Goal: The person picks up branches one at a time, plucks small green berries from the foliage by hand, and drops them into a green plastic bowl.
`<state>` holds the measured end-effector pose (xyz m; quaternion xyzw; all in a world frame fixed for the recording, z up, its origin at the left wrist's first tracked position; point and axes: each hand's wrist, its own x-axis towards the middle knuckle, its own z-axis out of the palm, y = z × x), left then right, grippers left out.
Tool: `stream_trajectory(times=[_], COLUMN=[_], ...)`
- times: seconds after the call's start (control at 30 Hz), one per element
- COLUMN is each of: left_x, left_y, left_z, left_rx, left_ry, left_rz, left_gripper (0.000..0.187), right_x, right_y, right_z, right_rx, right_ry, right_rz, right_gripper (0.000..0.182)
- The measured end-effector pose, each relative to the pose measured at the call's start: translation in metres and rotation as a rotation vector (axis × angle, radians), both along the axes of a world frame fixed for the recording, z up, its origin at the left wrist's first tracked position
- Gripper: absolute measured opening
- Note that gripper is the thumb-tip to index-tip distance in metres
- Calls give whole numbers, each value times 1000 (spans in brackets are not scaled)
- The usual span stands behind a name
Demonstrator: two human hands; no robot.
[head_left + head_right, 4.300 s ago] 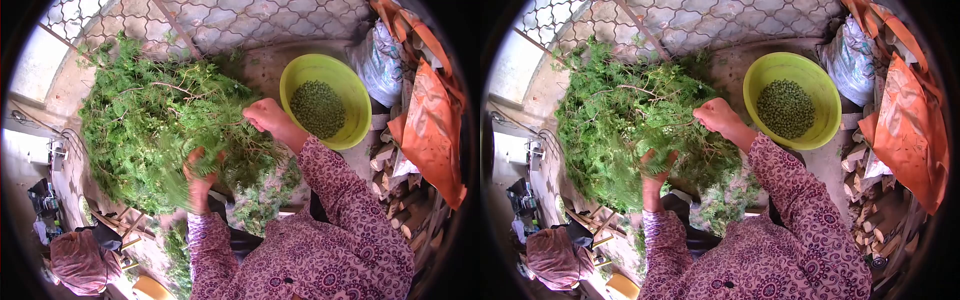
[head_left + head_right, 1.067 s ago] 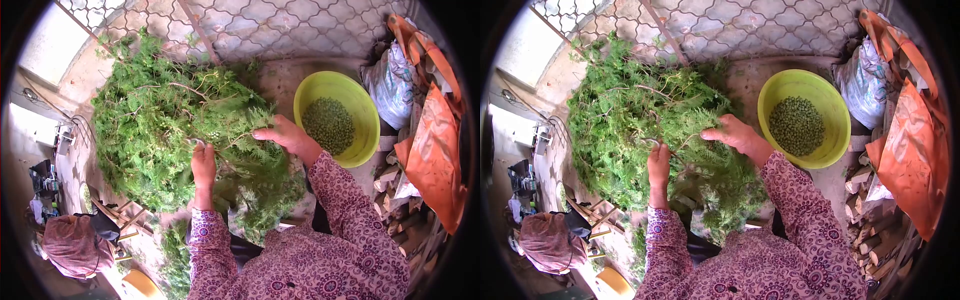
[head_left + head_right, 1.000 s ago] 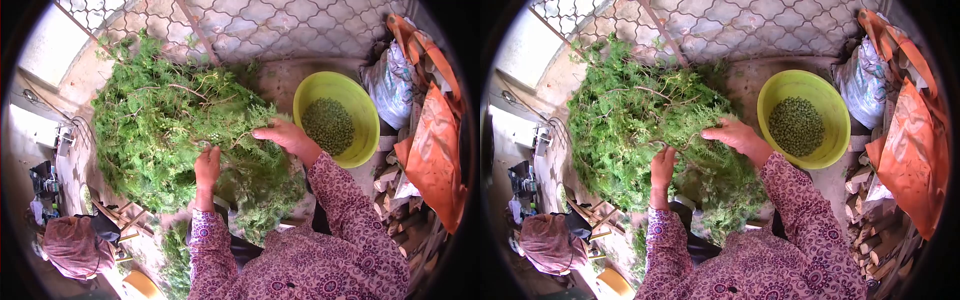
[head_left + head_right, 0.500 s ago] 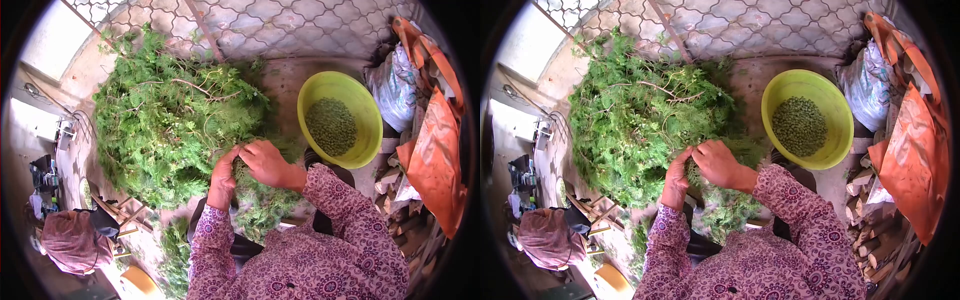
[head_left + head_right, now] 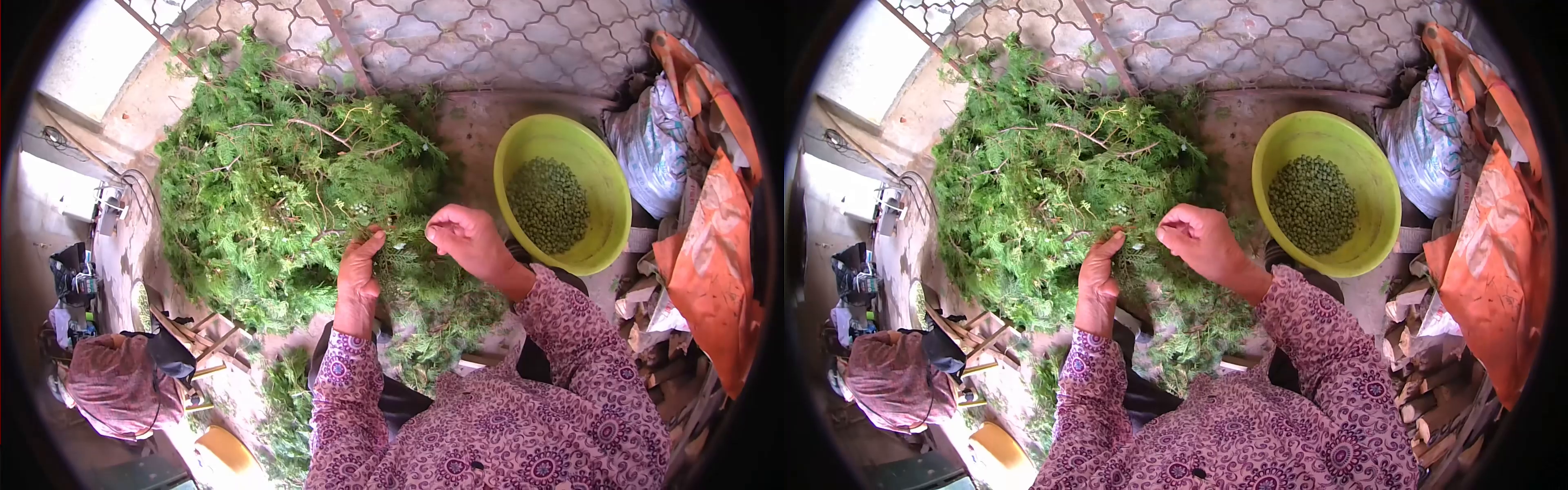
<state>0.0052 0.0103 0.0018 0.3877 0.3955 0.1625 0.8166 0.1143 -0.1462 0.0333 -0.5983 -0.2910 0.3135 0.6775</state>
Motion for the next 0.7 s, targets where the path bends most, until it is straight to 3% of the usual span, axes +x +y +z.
stream_trajectory(times=[0.13, 0.2, 0.27, 0.33, 0.57, 0.63, 0.67, 0.7], left_x=[-1, 2, 1, 1, -4, -5, -5, -4], left_y=[-8, -11, -17, -19, -17, -19, -20, -20], left_z=[0, -1, 3, 3, -4, -3, -1, 3], left_rx=[-86, -43, -14, 14, 71, 66, 59, 60], left_ry=[-86, -134, -121, -76, -113, -90, -66, -68], left_rz=[-76, -128, -114, -129, -192, -191, -190, -189], left_gripper=[19, 20, 21, 22, 25, 25, 25, 25], right_x=[-9, -11, -12, -10, -9, -5, -3, 0], right_y=[6, 11, 15, 18, 20, 21, 20, 20], right_z=[-9, -12, -17, -21, -17, -26, -25, -24], right_rx=[-101, -91, -80, -91, -138, -61, -61, -43], right_ry=[-213, -559, -555, -749, -703, -299, -301, -134], right_rz=[24, -25, -72, -55, 12, 94, 93, 165], right_gripper=[19, 22, 24, 21, 19, 16, 16, 15])
